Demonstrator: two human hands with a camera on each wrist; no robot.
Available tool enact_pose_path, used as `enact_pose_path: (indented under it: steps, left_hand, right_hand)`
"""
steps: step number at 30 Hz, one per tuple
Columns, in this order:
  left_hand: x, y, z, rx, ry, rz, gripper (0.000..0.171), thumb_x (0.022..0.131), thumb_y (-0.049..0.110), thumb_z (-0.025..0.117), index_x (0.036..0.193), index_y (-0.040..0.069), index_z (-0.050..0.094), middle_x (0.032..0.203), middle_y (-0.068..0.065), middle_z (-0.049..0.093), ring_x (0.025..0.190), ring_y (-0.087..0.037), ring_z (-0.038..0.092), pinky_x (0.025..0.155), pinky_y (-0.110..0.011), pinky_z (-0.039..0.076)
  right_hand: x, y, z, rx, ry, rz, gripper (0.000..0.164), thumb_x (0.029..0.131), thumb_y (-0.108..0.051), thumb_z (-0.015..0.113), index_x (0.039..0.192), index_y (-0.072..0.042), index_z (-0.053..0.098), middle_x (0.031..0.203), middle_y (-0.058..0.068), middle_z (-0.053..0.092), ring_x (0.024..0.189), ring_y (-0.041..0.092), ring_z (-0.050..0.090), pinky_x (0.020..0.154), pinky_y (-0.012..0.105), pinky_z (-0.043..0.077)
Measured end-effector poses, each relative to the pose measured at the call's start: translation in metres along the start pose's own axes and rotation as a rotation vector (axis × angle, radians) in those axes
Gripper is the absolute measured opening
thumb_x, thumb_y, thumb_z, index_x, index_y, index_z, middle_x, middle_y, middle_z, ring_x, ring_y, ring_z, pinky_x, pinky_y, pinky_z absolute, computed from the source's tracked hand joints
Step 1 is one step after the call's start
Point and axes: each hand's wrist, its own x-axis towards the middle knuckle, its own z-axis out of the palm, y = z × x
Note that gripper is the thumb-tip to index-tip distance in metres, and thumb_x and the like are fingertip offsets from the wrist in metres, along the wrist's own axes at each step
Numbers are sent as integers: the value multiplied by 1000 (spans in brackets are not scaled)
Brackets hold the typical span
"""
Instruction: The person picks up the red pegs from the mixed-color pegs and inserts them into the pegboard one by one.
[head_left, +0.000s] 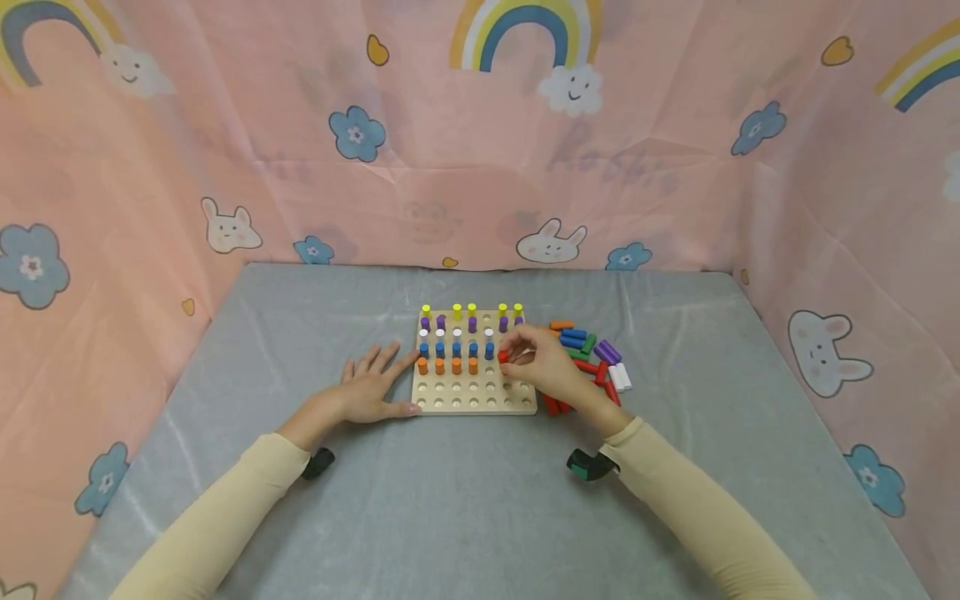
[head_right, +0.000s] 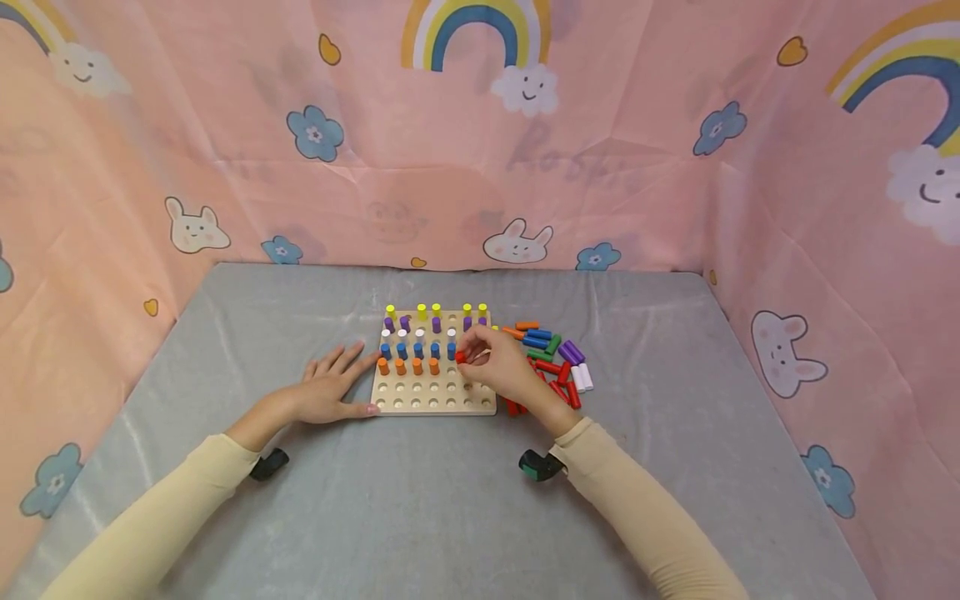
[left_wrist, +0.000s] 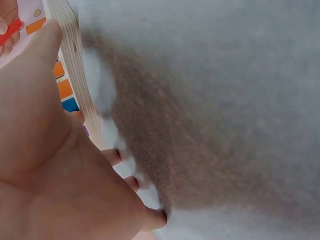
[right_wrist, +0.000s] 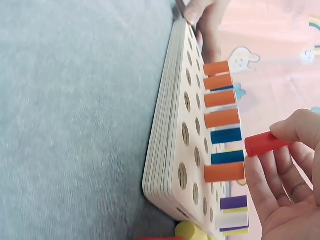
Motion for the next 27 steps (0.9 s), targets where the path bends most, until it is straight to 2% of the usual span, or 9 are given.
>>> enact_pose_path:
  steps: [17, 23, 27]
  left_hand:
    - [8, -10, 9, -41, 9, 7, 96, 87, 69, 58, 160, 31, 9, 169, -12, -2, 154, -45, -4, 113, -77, 0]
    - [3, -5, 3, -50, -20, 17, 95, 89, 67, 57, 161, 28, 9, 168, -16, -3, 153, -47, -6, 113, -77, -2]
    - [0, -1, -2, -46, -33, 19, 94, 89, 66, 57, 161, 26, 10, 168, -17, -2, 153, -48, -6, 114, -76, -1]
  right_hand:
    - [6, -2, 26, 35, -26, -49, 22, 83, 1, 74, 100, -5, 62, 102, 14, 64, 91, 20, 64, 78, 24, 57]
    - [8, -6, 36, 56, -37, -99, 21, 82, 4, 74, 99, -1, 62, 103, 17, 62, 89, 20, 64, 78, 22, 58]
    - [10, -8, 42, 64, -41, -98, 21, 82, 4, 74, 99, -3, 62, 100, 14, 63, 89, 19, 64, 79, 21, 57]
